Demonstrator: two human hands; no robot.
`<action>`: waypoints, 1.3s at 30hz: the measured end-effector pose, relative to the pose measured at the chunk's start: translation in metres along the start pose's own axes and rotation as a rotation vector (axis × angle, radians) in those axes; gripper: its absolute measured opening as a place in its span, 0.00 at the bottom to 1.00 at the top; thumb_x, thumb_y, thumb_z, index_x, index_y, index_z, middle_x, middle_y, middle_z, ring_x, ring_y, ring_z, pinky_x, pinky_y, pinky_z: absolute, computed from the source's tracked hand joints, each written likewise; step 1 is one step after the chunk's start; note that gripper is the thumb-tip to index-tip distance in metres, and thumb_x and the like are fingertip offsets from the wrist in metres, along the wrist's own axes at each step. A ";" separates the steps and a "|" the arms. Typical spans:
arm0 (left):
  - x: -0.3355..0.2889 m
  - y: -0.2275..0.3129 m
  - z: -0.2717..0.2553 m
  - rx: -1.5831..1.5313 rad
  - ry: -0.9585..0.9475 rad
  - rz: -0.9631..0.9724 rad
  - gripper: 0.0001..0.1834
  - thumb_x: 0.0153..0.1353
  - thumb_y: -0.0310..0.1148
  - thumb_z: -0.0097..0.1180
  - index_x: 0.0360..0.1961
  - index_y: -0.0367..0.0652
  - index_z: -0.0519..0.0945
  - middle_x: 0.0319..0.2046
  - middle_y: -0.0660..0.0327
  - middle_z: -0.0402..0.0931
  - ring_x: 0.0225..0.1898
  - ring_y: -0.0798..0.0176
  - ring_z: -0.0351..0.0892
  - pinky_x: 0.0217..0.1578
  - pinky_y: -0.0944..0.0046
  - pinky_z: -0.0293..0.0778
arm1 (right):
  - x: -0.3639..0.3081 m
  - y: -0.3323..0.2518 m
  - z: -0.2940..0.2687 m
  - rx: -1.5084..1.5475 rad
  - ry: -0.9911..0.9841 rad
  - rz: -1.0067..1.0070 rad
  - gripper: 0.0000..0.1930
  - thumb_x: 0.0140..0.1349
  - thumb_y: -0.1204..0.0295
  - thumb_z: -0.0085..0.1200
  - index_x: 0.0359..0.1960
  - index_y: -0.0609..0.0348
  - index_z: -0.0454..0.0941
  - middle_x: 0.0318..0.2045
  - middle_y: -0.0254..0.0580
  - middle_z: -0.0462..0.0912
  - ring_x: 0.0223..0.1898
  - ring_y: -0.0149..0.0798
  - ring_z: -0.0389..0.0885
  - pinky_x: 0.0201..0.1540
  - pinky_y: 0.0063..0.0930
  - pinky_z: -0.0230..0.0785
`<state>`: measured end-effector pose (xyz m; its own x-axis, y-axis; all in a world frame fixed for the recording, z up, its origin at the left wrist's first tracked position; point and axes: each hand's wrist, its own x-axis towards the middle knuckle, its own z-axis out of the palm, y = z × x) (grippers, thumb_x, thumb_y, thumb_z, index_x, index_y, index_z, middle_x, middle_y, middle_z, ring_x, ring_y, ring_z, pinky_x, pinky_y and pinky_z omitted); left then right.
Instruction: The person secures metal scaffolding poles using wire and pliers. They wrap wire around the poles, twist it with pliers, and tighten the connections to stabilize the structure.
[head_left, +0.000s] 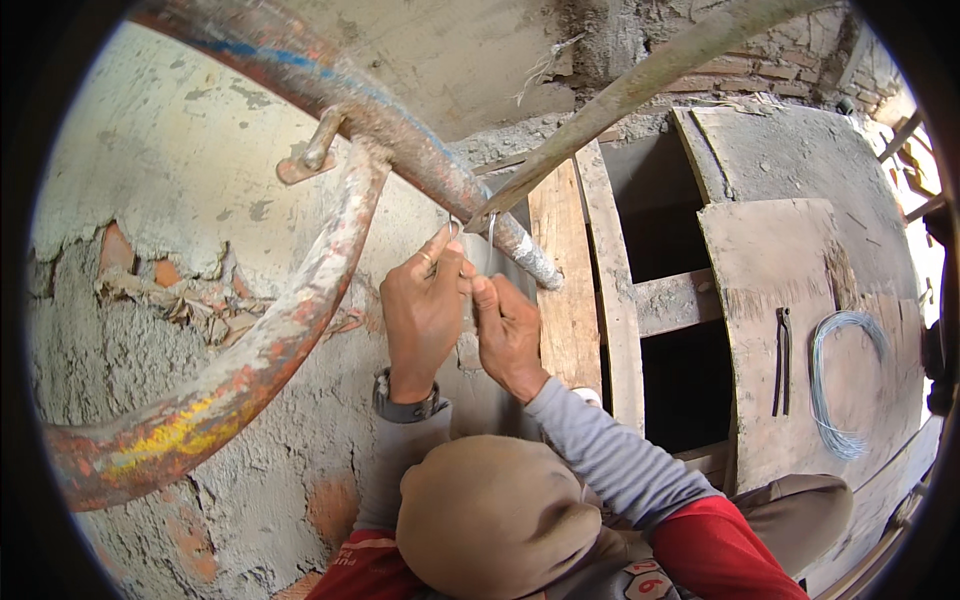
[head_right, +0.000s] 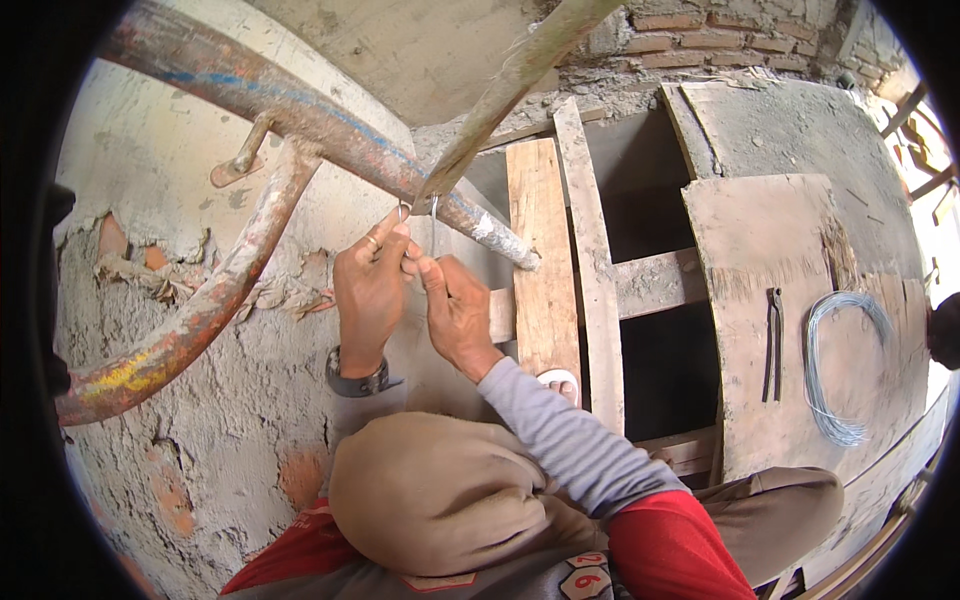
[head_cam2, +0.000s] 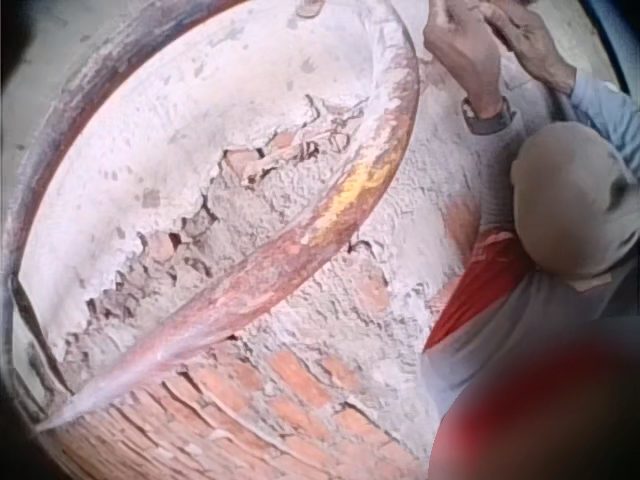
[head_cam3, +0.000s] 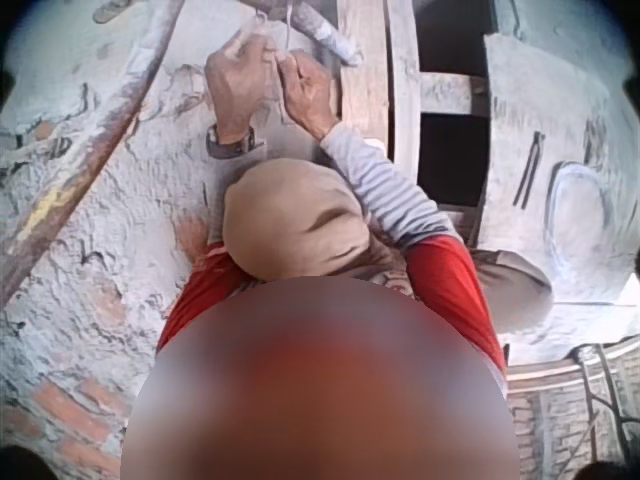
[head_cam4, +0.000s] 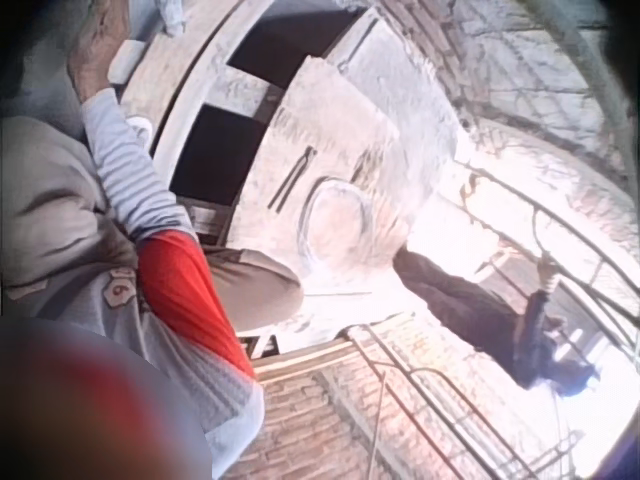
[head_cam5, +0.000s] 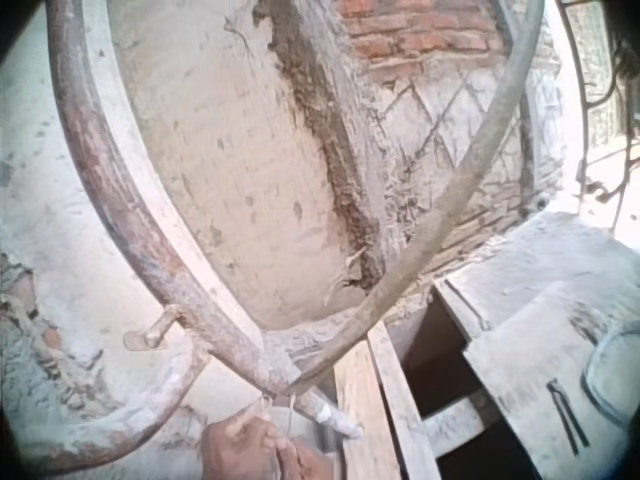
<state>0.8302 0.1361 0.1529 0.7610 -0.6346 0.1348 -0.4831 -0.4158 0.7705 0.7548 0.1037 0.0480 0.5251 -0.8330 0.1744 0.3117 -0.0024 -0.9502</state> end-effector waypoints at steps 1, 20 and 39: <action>0.002 -0.001 -0.001 0.067 -0.002 -0.001 0.23 0.71 0.38 0.56 0.56 0.26 0.80 0.36 0.47 0.86 0.35 0.59 0.84 0.40 0.60 0.78 | -0.001 0.009 0.006 0.106 -0.022 0.068 0.21 0.76 0.62 0.52 0.27 0.65 0.70 0.20 0.44 0.68 0.24 0.33 0.63 0.28 0.33 0.62; 0.035 -0.020 -0.038 -0.172 -0.419 -0.044 0.25 0.69 0.41 0.63 0.56 0.29 0.81 0.41 0.56 0.86 0.41 0.72 0.79 0.44 0.69 0.76 | 0.036 -0.038 -0.014 -0.199 -0.175 0.125 0.17 0.71 0.60 0.60 0.33 0.64 0.83 0.19 0.29 0.76 0.20 0.22 0.68 0.23 0.22 0.62; 0.034 0.012 -0.035 0.023 -0.135 0.040 0.21 0.62 0.28 0.65 0.55 0.29 0.80 0.39 0.48 0.87 0.38 0.67 0.84 0.42 0.68 0.77 | 0.062 -0.032 -0.043 -0.253 -0.317 -0.089 0.15 0.72 0.63 0.56 0.35 0.64 0.82 0.22 0.37 0.80 0.21 0.30 0.75 0.26 0.29 0.68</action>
<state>0.8656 0.1324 0.1884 0.6761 -0.7326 0.0788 -0.5233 -0.4021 0.7513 0.7429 0.0286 0.0782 0.7348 -0.6120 0.2926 0.1838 -0.2356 -0.9543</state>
